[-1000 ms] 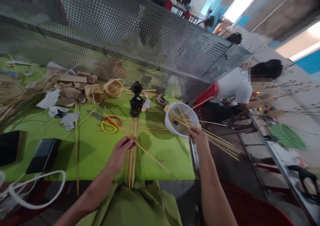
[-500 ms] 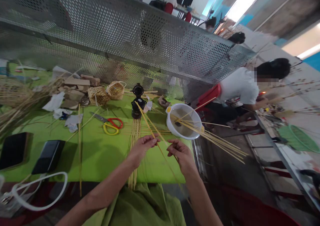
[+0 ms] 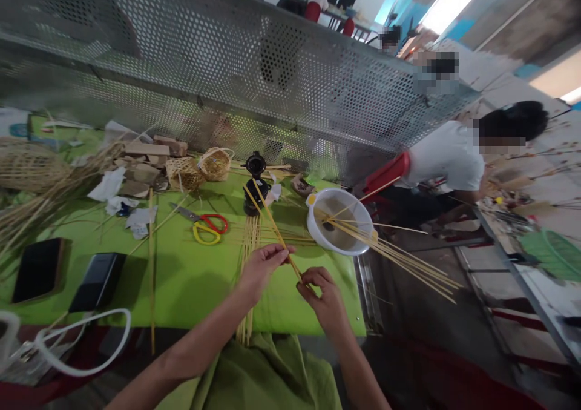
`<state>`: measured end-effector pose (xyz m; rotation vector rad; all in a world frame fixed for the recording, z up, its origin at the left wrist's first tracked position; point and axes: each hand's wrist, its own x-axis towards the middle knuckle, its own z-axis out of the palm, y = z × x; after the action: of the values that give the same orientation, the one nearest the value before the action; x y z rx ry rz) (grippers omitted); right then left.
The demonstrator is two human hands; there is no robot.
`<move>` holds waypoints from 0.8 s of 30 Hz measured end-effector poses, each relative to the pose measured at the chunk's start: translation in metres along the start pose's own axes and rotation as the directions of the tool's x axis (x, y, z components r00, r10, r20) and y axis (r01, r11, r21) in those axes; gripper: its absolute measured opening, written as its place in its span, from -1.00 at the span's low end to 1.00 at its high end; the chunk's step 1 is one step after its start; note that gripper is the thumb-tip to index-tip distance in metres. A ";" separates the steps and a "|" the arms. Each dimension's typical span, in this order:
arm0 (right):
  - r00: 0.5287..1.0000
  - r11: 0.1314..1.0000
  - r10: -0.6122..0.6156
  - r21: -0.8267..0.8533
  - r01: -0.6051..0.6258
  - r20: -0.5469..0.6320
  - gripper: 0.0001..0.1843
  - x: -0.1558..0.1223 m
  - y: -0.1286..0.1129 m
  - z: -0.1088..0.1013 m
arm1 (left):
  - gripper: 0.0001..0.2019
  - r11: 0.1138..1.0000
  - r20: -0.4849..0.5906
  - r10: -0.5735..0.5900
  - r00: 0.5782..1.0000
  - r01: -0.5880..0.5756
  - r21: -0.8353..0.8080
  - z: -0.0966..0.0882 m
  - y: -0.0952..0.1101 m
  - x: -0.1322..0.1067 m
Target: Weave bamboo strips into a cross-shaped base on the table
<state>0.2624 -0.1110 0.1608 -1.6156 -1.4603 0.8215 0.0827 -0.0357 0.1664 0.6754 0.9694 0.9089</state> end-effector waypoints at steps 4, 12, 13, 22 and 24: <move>0.986 0.986 0.159 0.057 -0.156 -0.041 -0.68 0.009 0.018 -0.031 | -0.68 0.992 -0.031 0.073 0.997 -0.069 0.101 -0.011 0.004 0.001; 0.896 0.793 0.084 -0.515 -0.325 -0.436 -0.70 0.096 0.074 -0.131 | -0.65 0.982 -0.149 0.177 0.973 -0.165 0.088 -0.046 0.020 -0.007; 0.894 0.735 0.084 -0.579 -0.353 -0.439 -0.72 0.106 0.078 -0.136 | -0.60 0.982 -0.155 0.183 0.971 -0.172 0.083 -0.050 0.021 -0.008; 0.937 0.549 0.003 -0.783 -0.293 -0.348 -0.62 0.164 0.107 -0.118 | -0.53 0.985 -0.235 0.169 0.957 -0.159 0.060 -0.065 0.028 -0.021; 0.959 0.591 0.039 -0.767 -0.249 -0.282 -0.54 0.170 0.108 -0.110 | -0.53 0.985 -0.242 0.168 0.956 -0.156 0.067 -0.066 0.027 -0.022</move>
<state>0.4312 0.0405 0.1262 -2.4264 -1.6317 -0.0381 0.0078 -0.0367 0.1696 0.7003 1.1717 1.1378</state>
